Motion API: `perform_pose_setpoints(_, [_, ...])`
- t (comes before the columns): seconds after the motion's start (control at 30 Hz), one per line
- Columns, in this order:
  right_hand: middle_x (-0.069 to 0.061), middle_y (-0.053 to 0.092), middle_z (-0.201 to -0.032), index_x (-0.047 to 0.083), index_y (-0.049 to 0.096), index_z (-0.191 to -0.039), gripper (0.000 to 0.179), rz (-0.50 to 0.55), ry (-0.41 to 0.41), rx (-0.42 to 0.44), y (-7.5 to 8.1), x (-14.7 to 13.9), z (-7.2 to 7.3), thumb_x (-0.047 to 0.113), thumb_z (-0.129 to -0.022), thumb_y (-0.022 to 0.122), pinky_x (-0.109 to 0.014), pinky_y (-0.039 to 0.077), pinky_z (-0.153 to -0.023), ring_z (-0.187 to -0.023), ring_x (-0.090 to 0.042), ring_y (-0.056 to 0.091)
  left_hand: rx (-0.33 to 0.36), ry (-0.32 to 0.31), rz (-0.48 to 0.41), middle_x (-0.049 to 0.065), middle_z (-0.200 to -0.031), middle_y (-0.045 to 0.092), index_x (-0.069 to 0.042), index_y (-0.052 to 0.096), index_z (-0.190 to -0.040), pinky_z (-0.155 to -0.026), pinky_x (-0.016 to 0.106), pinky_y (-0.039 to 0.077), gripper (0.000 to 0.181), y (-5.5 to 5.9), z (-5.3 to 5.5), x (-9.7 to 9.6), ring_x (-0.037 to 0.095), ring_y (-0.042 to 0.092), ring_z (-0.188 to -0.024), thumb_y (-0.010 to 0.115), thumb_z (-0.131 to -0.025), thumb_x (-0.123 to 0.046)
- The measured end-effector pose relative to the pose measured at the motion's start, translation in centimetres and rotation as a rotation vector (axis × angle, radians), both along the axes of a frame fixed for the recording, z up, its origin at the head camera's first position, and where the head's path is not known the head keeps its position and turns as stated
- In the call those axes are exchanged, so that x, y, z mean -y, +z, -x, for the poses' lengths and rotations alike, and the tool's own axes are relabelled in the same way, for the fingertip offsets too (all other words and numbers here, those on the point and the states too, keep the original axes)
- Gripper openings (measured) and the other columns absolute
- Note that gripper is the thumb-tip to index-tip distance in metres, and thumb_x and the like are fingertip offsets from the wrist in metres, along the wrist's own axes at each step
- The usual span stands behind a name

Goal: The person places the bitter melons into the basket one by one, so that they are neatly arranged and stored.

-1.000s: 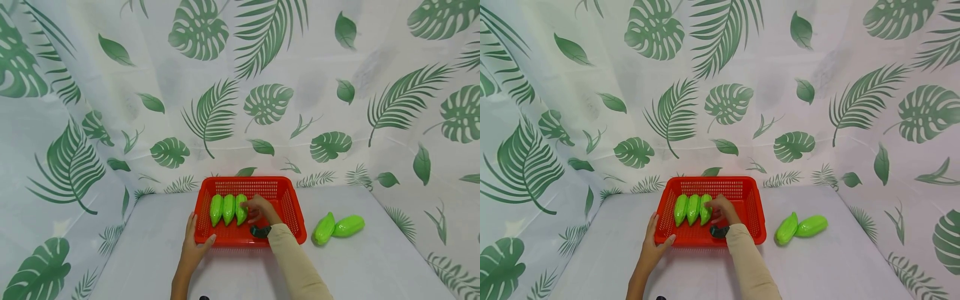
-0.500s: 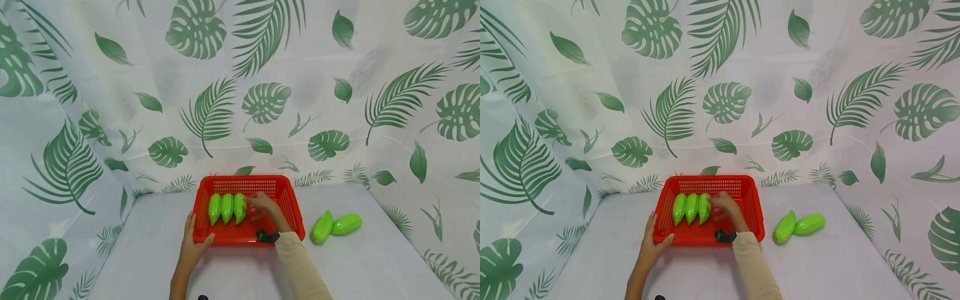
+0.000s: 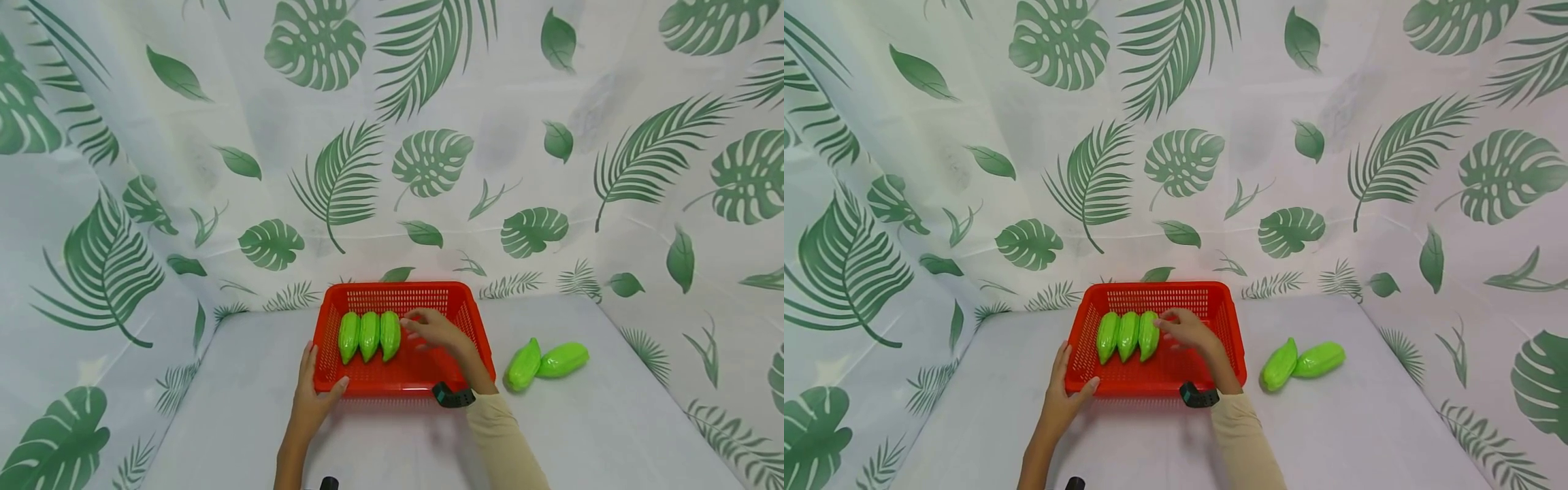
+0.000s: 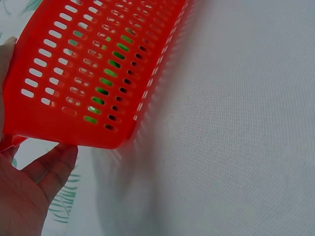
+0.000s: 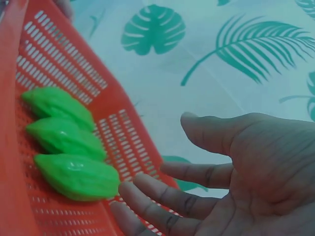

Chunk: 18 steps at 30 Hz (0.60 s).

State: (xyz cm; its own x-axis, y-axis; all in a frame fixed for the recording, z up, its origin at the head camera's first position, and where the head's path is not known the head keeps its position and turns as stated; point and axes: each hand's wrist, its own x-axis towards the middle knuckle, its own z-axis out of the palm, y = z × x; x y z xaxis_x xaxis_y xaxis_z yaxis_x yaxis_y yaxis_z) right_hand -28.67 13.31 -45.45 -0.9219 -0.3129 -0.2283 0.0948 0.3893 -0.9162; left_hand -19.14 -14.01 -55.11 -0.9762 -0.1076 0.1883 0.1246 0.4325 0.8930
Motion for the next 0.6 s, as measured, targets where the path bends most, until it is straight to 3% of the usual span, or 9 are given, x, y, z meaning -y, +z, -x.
perform_pose_setpoints(0.27, [-0.02,0.062,-0.121,0.0,0.051,-0.134,0.046,0.075,0.0,-0.065,0.0,-2.8,-1.4,0.029,-0.099,0.057,-0.045,0.058,-0.085,-0.106,-0.029,0.066,0.012,0.002,-0.004,-0.002,-0.165,0.009,-0.014,0.017,-0.157,-0.115,0.058,0.025,0.097,0.1,-0.1,0.0,0.031,0.012,-0.152,0.073,-0.084,-0.044])
perform_pose_setpoints(0.43, [-0.02,0.064,-0.118,0.001,0.051,-0.132,0.047,0.128,-0.059,-0.094,0.0,-4.7,-2.7,0.032,-0.098,0.058,-0.048,0.057,-0.087,-0.108,-0.031,0.067,0.013,-0.001,-0.008,0.0,-0.166,0.008,-0.015,0.017,-0.157,-0.116,0.06,0.023,0.096,0.1,0.0,0.0,0.032,0.011,-0.152,0.072,-0.085,-0.045])
perform_pose_setpoints(0.6, [-0.02,0.064,-0.119,0.0,0.048,-0.135,0.053,0.186,-0.123,-0.064,-0.1,-6.7,-3.8,0.038,-0.098,0.057,-0.048,0.056,-0.088,-0.105,-0.028,0.068,0.002,-0.005,-0.01,0.001,-0.166,0.008,-0.014,0.017,-0.157,-0.116,0.06,0.023,0.096,0.0,0.0,0.0,0.032,0.011,-0.152,0.072,-0.085,-0.044])
